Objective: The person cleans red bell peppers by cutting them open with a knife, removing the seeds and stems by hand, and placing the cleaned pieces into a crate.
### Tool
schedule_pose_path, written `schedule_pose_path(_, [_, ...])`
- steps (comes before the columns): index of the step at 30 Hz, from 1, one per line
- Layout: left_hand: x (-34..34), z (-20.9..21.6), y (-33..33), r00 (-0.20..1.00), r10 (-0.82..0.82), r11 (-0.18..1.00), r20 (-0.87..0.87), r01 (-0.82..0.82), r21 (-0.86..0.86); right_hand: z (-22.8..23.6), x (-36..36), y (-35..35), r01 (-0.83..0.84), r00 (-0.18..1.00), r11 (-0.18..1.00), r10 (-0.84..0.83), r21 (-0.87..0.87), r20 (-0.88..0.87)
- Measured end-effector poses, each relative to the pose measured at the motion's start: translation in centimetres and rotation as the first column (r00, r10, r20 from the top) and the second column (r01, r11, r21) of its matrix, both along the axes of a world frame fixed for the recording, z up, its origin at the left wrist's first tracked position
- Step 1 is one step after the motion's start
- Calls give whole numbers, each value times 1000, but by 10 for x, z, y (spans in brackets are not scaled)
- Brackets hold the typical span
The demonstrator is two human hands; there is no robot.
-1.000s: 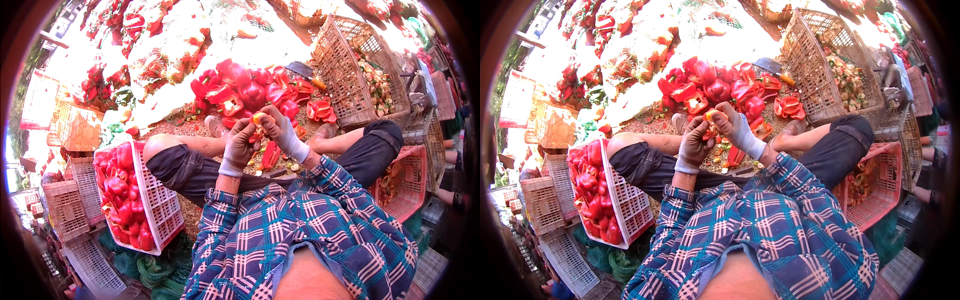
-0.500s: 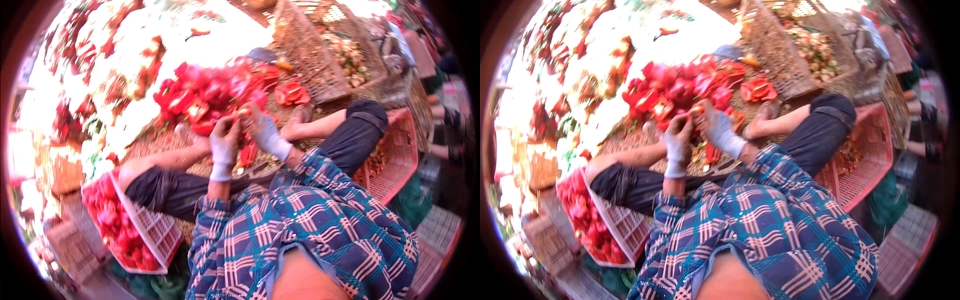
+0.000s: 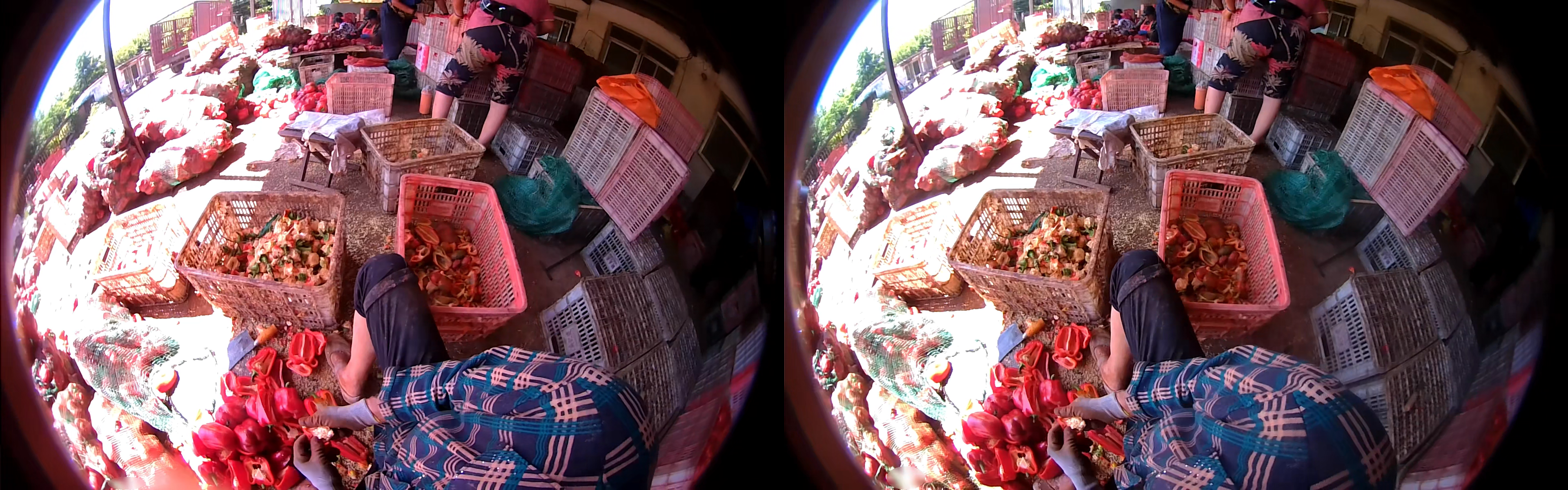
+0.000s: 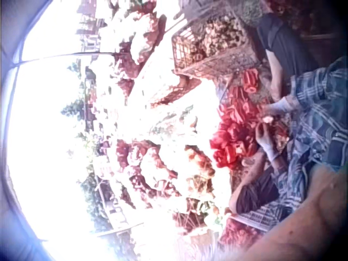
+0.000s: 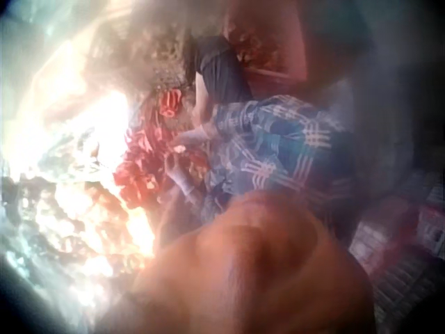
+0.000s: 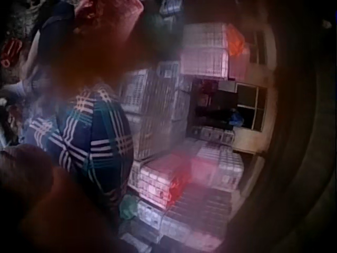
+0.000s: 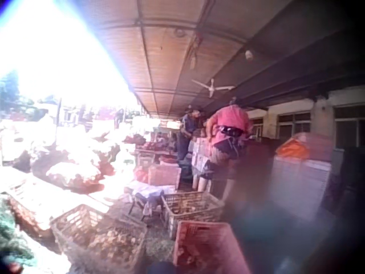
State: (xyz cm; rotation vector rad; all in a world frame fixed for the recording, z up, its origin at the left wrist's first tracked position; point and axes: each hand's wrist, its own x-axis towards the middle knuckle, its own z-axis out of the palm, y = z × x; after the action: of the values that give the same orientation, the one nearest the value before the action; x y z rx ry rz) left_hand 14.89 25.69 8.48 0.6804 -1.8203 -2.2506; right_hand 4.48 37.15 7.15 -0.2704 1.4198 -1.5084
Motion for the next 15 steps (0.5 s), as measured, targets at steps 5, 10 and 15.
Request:
schedule_pose_path(5, [-18,-25,29,991,-131,975,-25,124,-183,-45,6,14,462,818,845,-288,269,-498])
schedule_pose_path(10, [-30,-30,12,991,128,948,44,-135,288,45,5,13,455,664,834,-82,313,-743])
schedule_pose_path(15, [0,-106,-29,981,-193,975,-14,190,-119,56,-5,13,147,485,960,141,239,-863])
